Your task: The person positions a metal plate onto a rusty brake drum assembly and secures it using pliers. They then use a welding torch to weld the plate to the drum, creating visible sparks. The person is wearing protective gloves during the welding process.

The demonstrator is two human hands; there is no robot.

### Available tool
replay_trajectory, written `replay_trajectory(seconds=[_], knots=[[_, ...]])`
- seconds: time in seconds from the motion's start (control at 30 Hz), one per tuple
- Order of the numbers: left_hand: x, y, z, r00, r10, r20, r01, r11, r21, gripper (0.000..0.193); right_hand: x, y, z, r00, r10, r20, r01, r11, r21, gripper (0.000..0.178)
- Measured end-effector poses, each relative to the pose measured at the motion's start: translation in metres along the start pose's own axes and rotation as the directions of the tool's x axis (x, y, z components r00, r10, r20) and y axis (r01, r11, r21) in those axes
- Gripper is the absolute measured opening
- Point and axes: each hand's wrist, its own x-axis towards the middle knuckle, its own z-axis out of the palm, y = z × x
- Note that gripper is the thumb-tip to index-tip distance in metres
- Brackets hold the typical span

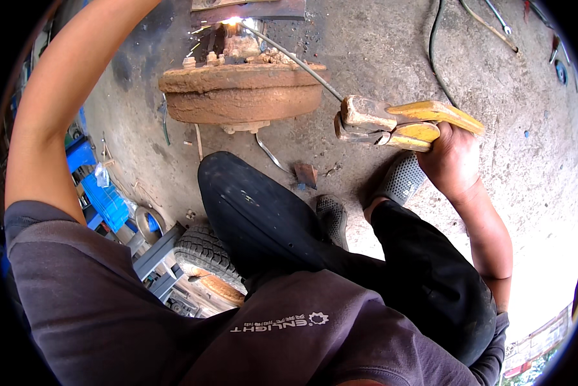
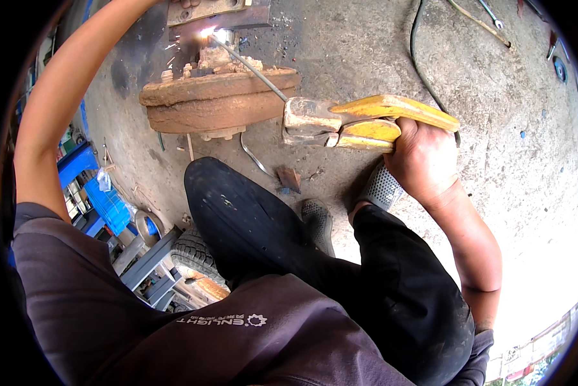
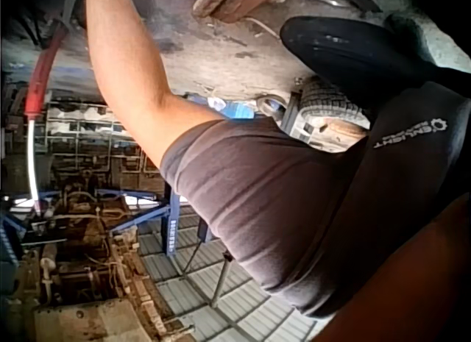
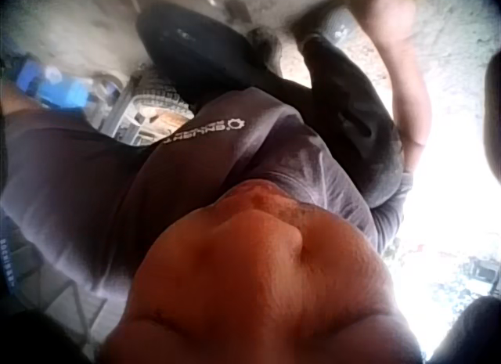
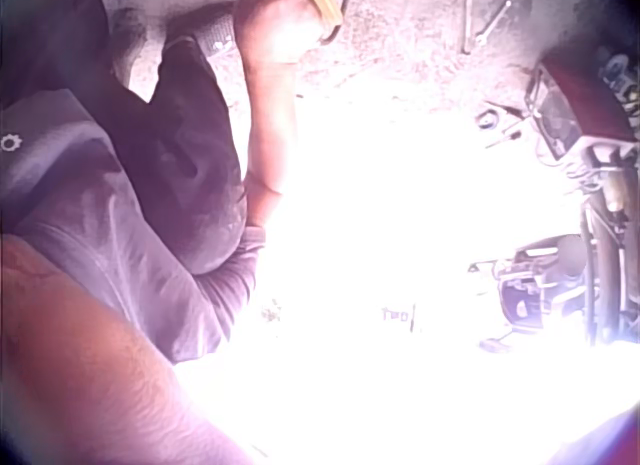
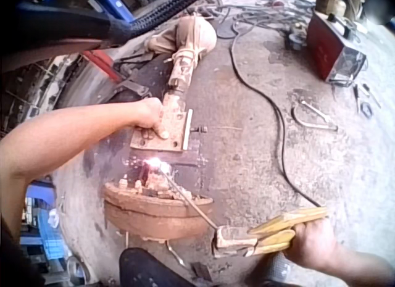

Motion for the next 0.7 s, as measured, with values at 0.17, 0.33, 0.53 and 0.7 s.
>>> replay_trajectory(seconds=[0.17,0.33,0.53,0.7], knots=[[0.002,-0.006,0.002,0.999,0.047,0.006,-0.046,0.996,-0.082,0.03,-0.004,0.001,0.0,0.99,0.084,0.118,-0.086,0.996,0.014,0.031],[0.004,-0.007,0.002,0.999,0.036,-0.004,-0.037,0.999,-0.029,0.032,0.004,0.002,-0.011,0.996,-0.087,0.031,0.077,0.967,0.243,0.03],[0.002,0.001,0.0,0.999,0.033,-0.035,-0.029,0.993,0.118,0.036,-0.004,0.01,-0.008,0.998,-0.059,0.025,0.052,0.976,0.209,0.033],[0.008,-0.003,0.001,0.998,0.058,-0.031,-0.052,0.985,0.167,0.038,-0.007,0.018,-0.001,0.997,-0.065,0.038,0.058,0.984,0.167,0.035]])
